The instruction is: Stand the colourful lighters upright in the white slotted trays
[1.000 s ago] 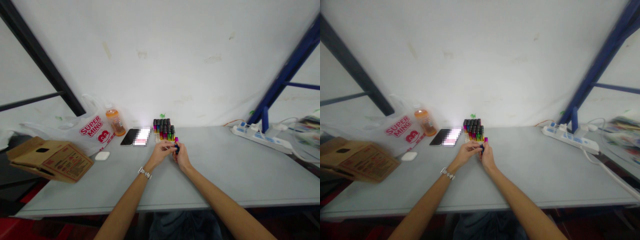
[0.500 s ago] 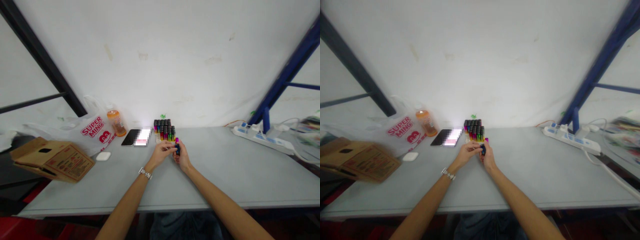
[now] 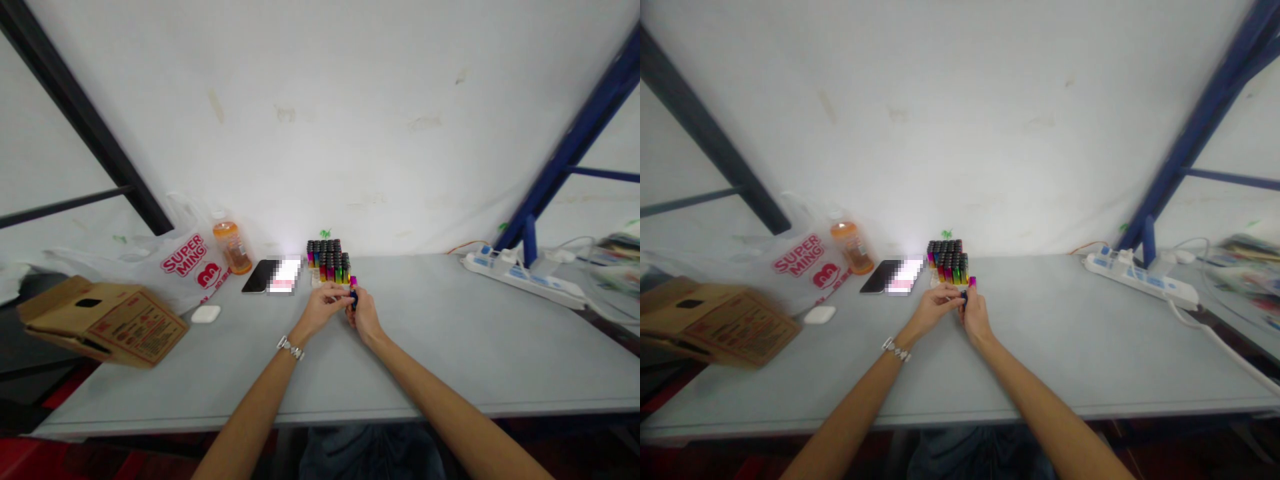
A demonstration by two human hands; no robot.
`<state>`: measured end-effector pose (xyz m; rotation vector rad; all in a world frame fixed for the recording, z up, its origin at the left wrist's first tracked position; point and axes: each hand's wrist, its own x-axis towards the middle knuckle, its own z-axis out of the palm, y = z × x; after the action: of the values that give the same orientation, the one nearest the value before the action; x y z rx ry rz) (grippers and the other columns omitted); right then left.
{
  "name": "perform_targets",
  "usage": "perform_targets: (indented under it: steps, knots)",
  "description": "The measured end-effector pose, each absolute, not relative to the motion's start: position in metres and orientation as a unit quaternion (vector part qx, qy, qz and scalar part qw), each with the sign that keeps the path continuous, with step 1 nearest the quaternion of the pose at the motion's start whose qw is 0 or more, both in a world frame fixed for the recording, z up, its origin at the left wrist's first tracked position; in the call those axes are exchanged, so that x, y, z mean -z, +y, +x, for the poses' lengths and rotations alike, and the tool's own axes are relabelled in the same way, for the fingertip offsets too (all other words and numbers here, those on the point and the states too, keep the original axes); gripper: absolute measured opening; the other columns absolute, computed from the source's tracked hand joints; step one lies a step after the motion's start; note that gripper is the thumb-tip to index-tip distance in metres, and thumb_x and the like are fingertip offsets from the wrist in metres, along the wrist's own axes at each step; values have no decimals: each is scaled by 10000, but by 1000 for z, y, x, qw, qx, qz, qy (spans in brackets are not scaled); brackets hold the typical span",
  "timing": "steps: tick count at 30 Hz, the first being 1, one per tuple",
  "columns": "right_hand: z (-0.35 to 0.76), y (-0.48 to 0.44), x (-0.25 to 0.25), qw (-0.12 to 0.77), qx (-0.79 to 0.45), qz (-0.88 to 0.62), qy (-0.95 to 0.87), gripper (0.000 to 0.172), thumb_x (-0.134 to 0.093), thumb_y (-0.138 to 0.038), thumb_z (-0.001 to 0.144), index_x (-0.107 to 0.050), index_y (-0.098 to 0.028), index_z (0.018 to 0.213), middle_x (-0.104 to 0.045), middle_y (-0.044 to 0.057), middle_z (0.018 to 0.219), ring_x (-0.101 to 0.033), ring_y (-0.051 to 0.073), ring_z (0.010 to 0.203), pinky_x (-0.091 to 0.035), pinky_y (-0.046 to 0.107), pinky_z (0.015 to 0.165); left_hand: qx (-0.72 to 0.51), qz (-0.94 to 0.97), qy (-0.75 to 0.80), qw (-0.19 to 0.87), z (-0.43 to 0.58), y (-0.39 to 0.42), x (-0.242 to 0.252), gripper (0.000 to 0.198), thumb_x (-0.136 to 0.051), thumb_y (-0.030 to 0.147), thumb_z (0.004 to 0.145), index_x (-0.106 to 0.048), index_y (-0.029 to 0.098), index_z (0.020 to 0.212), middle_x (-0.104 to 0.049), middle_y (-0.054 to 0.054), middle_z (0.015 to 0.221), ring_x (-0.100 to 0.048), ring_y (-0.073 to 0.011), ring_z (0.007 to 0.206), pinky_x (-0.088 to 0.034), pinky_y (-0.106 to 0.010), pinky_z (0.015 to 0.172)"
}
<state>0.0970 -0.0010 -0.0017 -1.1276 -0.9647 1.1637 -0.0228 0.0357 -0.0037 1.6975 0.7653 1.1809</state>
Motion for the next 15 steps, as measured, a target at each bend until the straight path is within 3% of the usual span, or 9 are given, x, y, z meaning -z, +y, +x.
perform_targets:
  steps: [15]
  knots:
    - [97,1,6,588,-508,-478,-409,502,-302,-575,878,-430,-220,546,-390,-49,366,-308,93,315,-214,223,334,-477,682,317,455,-22,34,1,214,-786,347,704,-778,176,833,-620,-57,865,-576,-153,807,-454,-256,687]
